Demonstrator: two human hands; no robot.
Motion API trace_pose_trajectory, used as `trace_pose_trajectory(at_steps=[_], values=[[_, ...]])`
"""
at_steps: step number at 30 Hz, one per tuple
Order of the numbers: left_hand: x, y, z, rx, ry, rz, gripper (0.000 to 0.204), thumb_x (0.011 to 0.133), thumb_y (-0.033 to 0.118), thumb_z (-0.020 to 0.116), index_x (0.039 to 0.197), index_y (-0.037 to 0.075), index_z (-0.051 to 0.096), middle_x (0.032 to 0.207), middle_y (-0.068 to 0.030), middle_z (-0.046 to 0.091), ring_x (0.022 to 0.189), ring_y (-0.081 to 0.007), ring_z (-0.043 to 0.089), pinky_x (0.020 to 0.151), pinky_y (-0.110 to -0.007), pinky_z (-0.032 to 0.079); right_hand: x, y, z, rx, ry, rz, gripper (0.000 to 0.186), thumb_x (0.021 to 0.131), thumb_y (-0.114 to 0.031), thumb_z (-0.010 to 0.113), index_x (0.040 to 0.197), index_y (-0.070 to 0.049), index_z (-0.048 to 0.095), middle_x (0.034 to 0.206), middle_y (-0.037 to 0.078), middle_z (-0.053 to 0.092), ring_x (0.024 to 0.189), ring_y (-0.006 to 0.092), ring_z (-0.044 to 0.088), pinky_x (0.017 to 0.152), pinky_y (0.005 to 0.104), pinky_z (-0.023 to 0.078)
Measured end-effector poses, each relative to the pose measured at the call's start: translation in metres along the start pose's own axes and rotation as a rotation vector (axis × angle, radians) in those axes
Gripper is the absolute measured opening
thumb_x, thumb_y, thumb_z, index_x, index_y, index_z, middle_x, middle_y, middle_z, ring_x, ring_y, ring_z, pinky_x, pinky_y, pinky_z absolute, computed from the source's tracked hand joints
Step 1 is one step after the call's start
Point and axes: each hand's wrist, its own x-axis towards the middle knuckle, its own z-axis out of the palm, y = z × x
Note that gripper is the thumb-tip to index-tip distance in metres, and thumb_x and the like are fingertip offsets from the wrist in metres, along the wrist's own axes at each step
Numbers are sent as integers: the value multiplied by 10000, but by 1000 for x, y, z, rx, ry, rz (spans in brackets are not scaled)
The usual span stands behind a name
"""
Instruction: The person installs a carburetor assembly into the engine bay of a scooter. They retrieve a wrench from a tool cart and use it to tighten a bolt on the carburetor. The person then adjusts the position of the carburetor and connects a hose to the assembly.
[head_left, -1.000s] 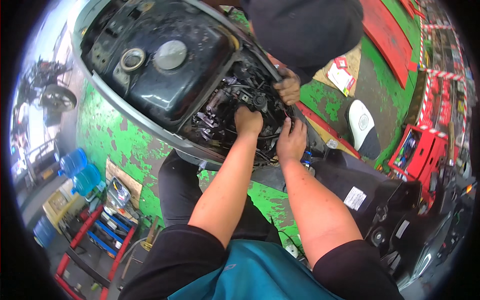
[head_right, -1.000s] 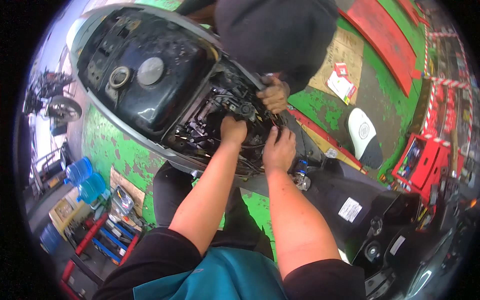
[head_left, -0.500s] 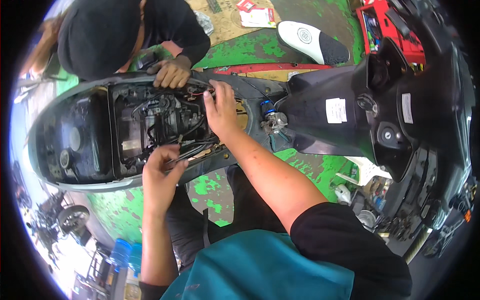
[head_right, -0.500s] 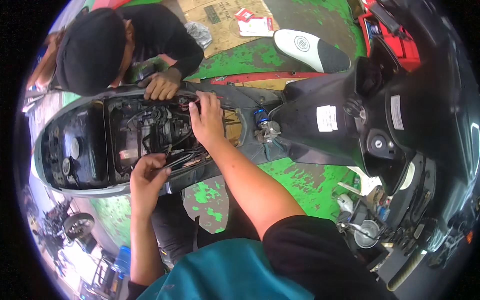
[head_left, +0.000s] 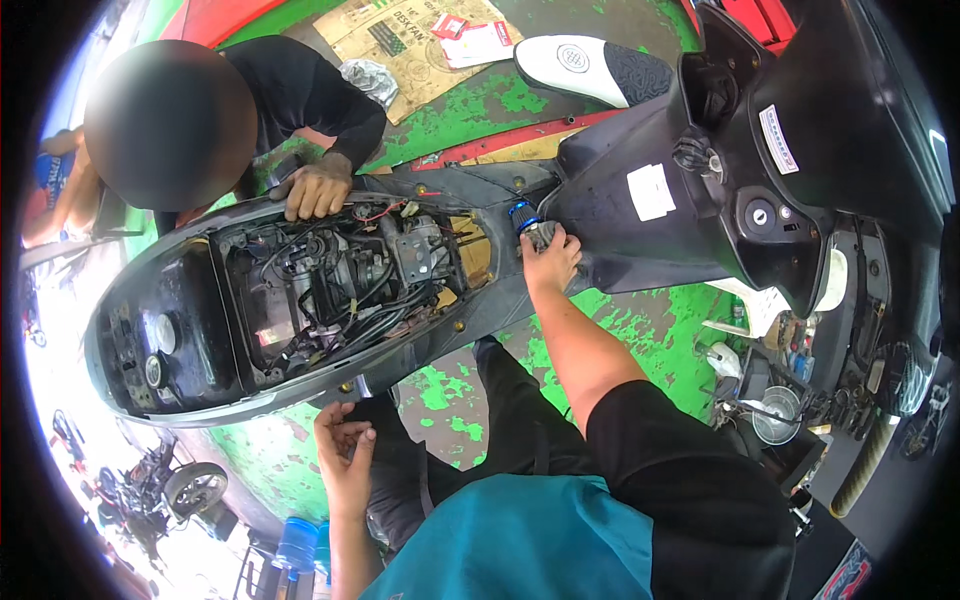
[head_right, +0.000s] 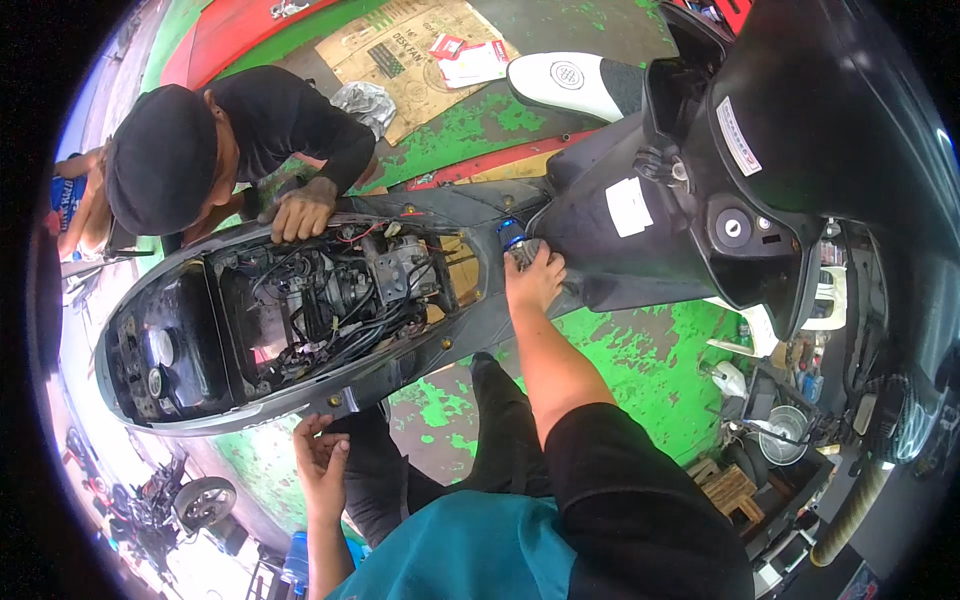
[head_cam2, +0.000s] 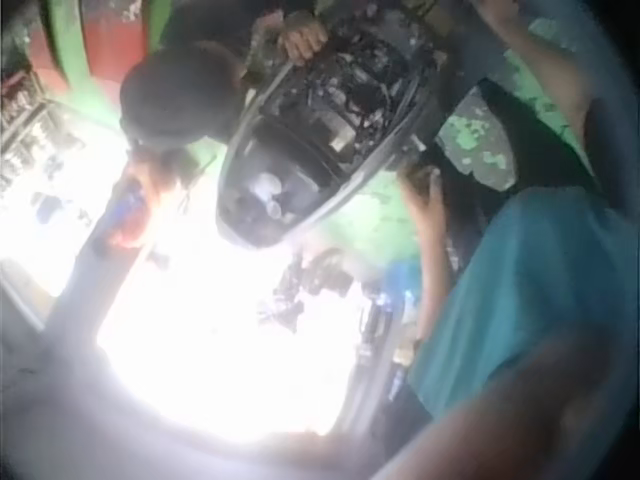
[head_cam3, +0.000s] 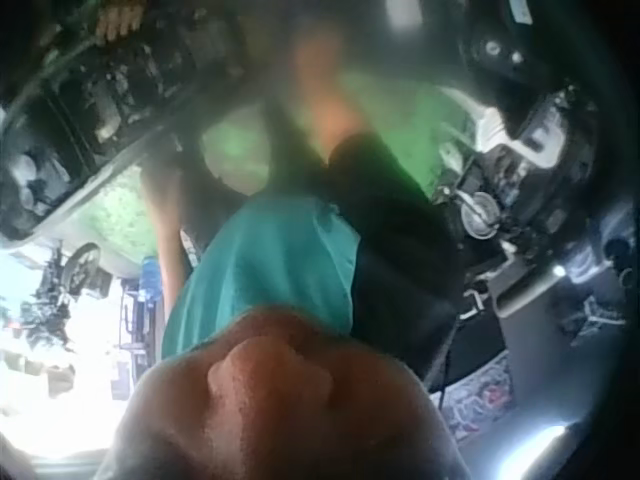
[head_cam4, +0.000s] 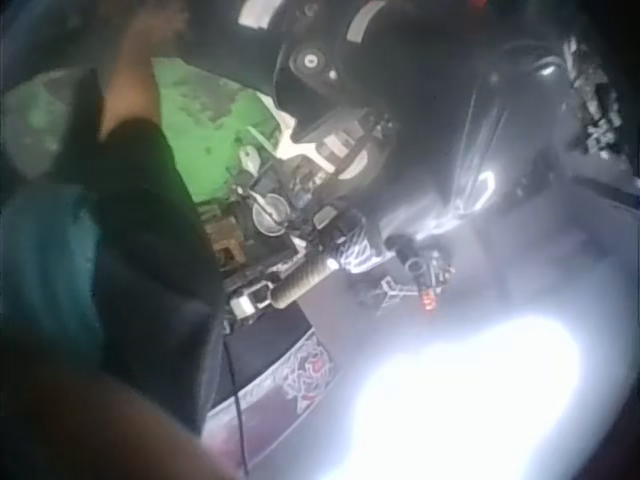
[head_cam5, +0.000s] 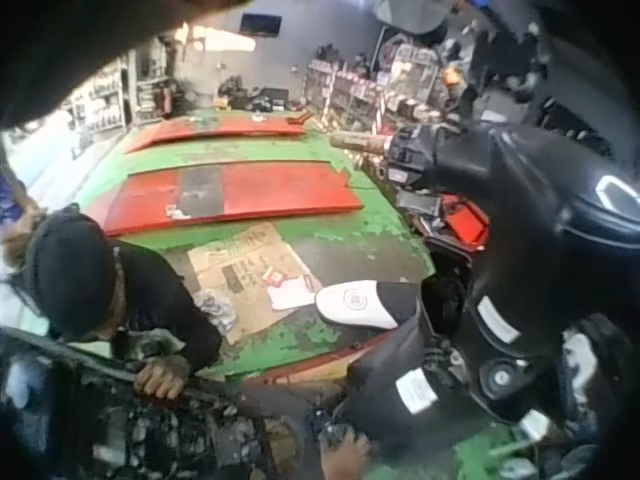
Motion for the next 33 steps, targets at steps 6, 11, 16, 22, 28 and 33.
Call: trace_pose_trajectory(at_steps=[6, 11, 16, 22, 28, 33], values=[[-2, 6, 4, 47, 0, 51, 610, 966, -70, 657, 1508, 22, 395, 1402, -162, 559, 1030, -164, 653, 903, -304, 534, -14, 17, 19, 281, -34, -41, 646, 783, -306, 905, 1251, -66, 531, 1283, 220, 599, 1186, 446, 580, 1005, 516, 476], [-6, 8, 2, 60, -15, 51, 611, 967, -67, 657, 1511, 17, 391, 1396, -163, 558, 1026, -165, 656, 916, -303, 530, -29, 34, 10, 384, 1, -254, 661, 766, -243, 911, 1268, -32, 535, 1211, 225, 637, 1141, 460, 604, 1000, 504, 485], [-6, 14, 0, 70, -25, 105, 607, 974, -57, 654, 1514, 24, 390, 1400, -162, 559, 1037, -162, 654, 920, -305, 529, -50, 40, -53, 568, -149, -392, 746, 753, -196, 926, 1357, 5, 537, 1322, 232, 621, 1238, 408, 607, 1075, 449, 475], [7, 34, 14, -3, -21, 202, 614, 935, -26, 711, 1483, 32, 440, 1387, -154, 609, 1068, -182, 658, 904, -321, 540, -82, 18, -152, 623, -168, -748, 772, 717, -177, 957, 1349, -17, 544, 1374, 208, 616, 1228, 372, 638, 1031, 467, 515], [27, 90, 8, 222, -85, 380, 635, 877, 31, 783, 1449, 21, 508, 1472, -172, 564, 1367, -296, 556, 1087, -418, 477, -109, -49, -237, 431, -212, -1279, 577, 683, -101, 905, 1183, -74, 618, 1384, 91, 630, 1224, 354, 632, 1035, 459, 509], [36, 142, 1, 644, -137, 640, 916, 744, 206, 932, 1508, 29, 459, 1473, -223, 556, 1372, -402, 542, 1139, -470, 451, -135, -96, -255, 385, -260, -1474, 502, 665, -87, 856, 1115, -108, 636, 1384, 46, 624, 1304, 301, 573, 1043, 482, 491]])
